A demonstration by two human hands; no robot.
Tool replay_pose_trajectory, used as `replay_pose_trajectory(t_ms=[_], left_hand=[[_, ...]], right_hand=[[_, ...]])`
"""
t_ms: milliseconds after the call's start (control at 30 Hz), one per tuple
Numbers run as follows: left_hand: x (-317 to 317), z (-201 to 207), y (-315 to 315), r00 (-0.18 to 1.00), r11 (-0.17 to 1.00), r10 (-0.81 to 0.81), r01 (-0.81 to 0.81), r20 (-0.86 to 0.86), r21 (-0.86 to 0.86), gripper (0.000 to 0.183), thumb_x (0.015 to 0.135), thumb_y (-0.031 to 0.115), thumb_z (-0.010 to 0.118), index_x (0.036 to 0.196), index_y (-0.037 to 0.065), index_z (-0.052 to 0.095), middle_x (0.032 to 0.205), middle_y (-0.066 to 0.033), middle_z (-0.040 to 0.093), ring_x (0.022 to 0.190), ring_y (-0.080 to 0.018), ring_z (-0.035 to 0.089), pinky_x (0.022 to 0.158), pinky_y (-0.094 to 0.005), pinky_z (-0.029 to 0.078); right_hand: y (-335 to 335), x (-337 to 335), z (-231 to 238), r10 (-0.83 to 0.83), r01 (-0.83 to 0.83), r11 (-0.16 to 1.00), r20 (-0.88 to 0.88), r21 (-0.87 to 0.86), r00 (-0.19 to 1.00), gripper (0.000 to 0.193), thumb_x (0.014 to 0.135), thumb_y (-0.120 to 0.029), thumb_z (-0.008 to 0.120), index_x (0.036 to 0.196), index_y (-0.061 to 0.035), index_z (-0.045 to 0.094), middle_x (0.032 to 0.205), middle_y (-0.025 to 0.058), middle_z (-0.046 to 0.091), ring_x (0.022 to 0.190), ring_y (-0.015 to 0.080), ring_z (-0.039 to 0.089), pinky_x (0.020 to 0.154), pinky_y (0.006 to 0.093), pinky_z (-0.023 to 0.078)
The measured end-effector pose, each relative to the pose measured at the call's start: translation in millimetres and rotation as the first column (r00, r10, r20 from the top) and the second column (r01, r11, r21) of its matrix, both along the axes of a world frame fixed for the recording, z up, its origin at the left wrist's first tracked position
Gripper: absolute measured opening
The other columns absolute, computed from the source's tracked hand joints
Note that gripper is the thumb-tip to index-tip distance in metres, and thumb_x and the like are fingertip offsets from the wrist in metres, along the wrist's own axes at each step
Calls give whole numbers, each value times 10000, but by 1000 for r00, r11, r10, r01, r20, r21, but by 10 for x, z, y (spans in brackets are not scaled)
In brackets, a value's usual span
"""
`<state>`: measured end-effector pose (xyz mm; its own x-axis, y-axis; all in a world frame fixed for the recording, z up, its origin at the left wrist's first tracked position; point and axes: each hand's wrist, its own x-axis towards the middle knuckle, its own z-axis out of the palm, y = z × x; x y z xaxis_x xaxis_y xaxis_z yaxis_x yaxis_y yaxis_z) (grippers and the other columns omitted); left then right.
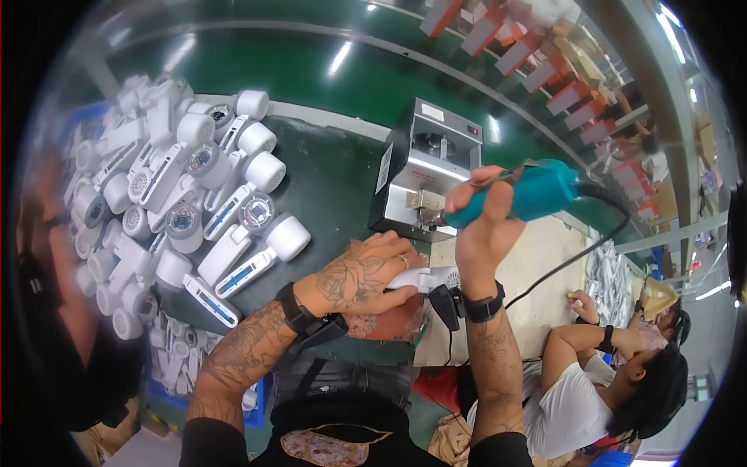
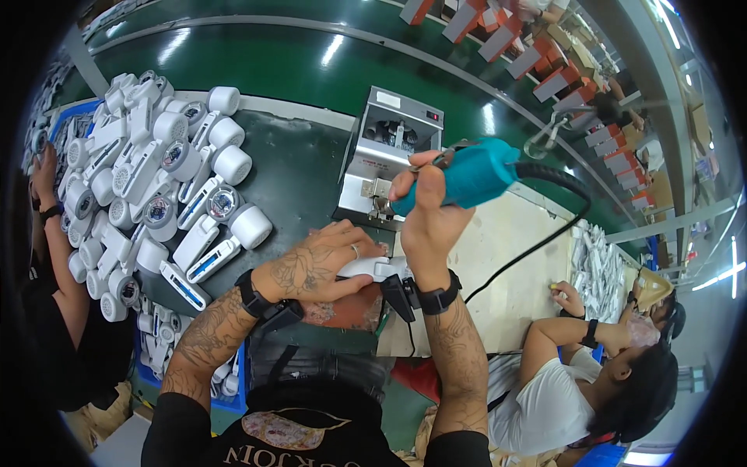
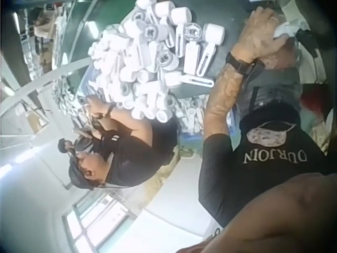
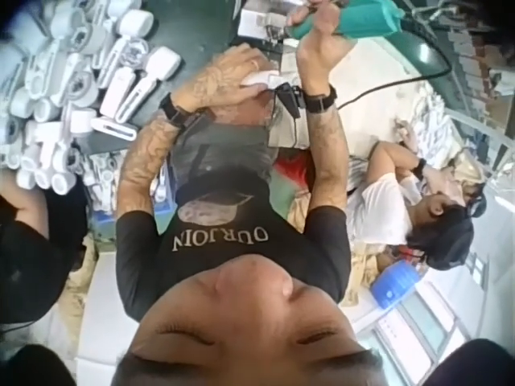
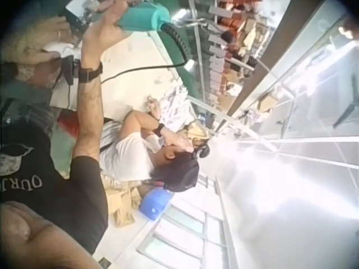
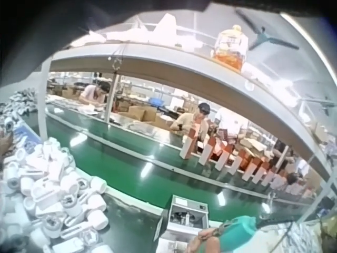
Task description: The person picks up a white plastic fan, fits a cover onto the handle, and drives a screw into it using a power screwdriver before placing it into a blue bin.
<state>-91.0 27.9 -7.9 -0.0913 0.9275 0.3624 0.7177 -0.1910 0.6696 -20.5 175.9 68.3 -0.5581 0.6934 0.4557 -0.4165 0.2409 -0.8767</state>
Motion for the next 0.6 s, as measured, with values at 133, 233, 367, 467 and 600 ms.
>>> replay_pose_trajectory(t_ms=[133,233,367,467,600], left_hand=[[37,49,24,998,999,18,-16,57,-33,386,875,277,643,1160,18,627,1074,-137,560,1032,-320,513,924,-415,446],[40,23,19,999,999,32,-32,22,11,382,877,277,640,1156,17,628,1080,-137,557,1041,-321,507,924,-415,447],[-6,-50,-32,998,999,45,-45,35,6,382,878,283,643,1153,19,629,1079,-135,551,1045,-319,503,921,-411,448],[15,-16,-4,999,999,41,-41,-10,-21,364,883,271,644,1148,23,632,1078,-131,549,1047,-315,505,912,-407,453],[18,17,32,999,999,25,-24,29,-36,341,896,249,636,1157,29,629,1086,-116,544,1043,-306,503,896,-407,462]], right_hand=[[69,-22,-151,107,-107,994,-4,3,994,452,988,-462,577,956,-17,505,685,67,527,600,179,532,570,308,449],[26,-12,-119,102,-102,994,5,-27,995,439,983,-452,588,953,-22,501,682,68,523,594,178,520,568,305,446],[-125,108,-86,140,-133,985,57,-113,988,473,965,-485,601,959,-23,502,669,62,506,590,174,508,560,302,437],[-166,513,-35,90,-91,993,-20,-69,996,576,927,-585,598,996,-21,500,643,52,485,549,168,493,534,302,427],[-240,711,-72,86,-84,996,60,-37,994,674,886,-657,595,1022,-6,489,633,61,494,523,172,497,521,300,429]])
